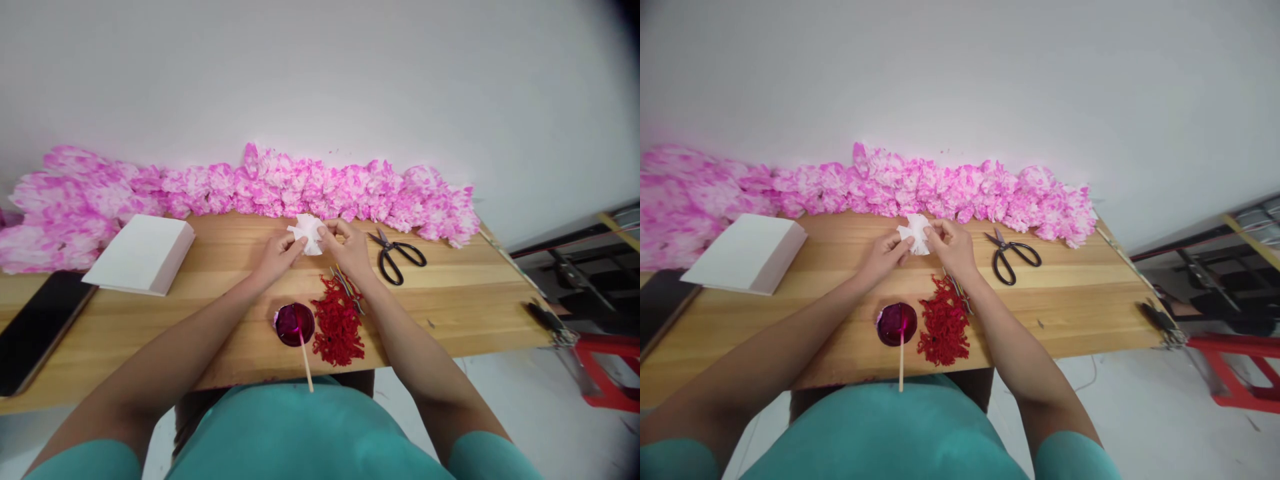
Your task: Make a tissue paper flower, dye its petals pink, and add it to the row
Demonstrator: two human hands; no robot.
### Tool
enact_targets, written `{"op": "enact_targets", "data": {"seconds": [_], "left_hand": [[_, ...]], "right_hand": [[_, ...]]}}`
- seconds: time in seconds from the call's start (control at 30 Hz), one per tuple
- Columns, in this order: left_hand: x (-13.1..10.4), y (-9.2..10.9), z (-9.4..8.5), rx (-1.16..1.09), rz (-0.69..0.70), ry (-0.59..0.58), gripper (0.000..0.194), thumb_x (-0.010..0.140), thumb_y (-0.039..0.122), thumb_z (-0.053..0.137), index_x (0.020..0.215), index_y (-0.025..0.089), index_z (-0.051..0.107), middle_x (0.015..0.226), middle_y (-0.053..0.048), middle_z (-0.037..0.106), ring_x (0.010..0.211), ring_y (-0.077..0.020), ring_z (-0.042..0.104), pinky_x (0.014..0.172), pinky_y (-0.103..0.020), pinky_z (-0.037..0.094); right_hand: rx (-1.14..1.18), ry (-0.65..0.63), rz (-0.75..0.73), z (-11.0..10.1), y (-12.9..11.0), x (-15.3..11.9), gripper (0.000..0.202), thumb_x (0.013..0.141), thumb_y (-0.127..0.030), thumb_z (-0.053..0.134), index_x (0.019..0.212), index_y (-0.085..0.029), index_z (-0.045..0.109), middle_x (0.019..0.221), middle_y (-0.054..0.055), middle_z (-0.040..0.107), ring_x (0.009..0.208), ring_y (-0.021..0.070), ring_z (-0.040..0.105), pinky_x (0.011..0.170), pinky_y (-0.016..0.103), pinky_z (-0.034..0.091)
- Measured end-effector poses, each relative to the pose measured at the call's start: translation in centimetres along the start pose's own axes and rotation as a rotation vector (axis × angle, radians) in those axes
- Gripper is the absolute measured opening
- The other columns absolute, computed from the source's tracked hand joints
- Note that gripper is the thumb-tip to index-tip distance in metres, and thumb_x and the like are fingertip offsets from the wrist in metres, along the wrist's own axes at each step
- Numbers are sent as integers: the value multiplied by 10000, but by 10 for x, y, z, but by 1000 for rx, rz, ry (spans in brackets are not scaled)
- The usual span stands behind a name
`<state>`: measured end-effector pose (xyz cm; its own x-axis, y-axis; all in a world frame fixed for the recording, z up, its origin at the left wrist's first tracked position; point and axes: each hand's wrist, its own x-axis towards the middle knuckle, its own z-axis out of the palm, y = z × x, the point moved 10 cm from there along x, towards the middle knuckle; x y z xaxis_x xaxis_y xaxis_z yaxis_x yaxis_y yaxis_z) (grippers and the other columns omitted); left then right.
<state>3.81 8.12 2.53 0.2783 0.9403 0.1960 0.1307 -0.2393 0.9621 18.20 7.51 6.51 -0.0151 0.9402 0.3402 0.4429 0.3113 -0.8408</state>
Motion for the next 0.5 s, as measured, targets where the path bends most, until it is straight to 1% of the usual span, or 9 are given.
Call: {"op": "enact_targets", "data": {"seconds": [0.07,0.13,0.23,0.27,0.33,0.43,0.5], "left_hand": [[-1,0,1,-16,-5,-17,514,896,516,511,508,184,450,465,22,469,478,-93,417,537,-235,333],[-2,-1,1,-34,-18,-22,516,903,520,502,513,183,469,463,14,485,480,-95,431,551,-235,349],[-2,-4,0,-46,-57,-18,516,891,550,513,529,184,486,461,15,492,467,-93,416,535,-233,339],[-2,-5,0,-42,-69,-13,520,889,557,512,528,183,488,461,16,489,462,-91,406,525,-232,329],[-2,-7,-2,-30,-78,1,529,893,554,502,519,181,489,463,17,480,459,-88,392,508,-232,311],[-1,-7,-5,-35,-74,26,497,876,523,534,522,179,486,463,26,460,456,-86,386,490,-226,295],[0,-8,-7,-52,-82,39,464,848,505,575,531,177,492,464,31,460,457,-84,389,483,-222,291]], "right_hand": [[-7,-20,0,2,2,0,175,857,-379,630,847,-213,683,746,-11,660,698,153,571,690,289,422],[-26,-28,-5,3,4,0,170,851,-373,638,829,-213,689,738,-11,660,696,156,564,675,289,415],[-80,24,-48,-2,2,0,153,863,-338,622,791,-219,686,730,-7,660,704,166,561,682,301,416],[-99,40,-80,-3,-1,0,146,868,-328,620,794,-222,688,736,-4,663,709,170,563,694,309,421],[-142,32,-171,-1,-11,-2,132,878,-316,621,811,-231,697,747,4,674,720,179,572,729,330,428],[-182,-51,-325,9,-29,-7,134,892,-322,634,817,-247,715,755,3,699,733,185,594,800,362,420],[-139,-78,-355,9,-35,-8,153,894,-333,637,795,-247,715,742,-2,704,723,182,604,818,370,417]]}}
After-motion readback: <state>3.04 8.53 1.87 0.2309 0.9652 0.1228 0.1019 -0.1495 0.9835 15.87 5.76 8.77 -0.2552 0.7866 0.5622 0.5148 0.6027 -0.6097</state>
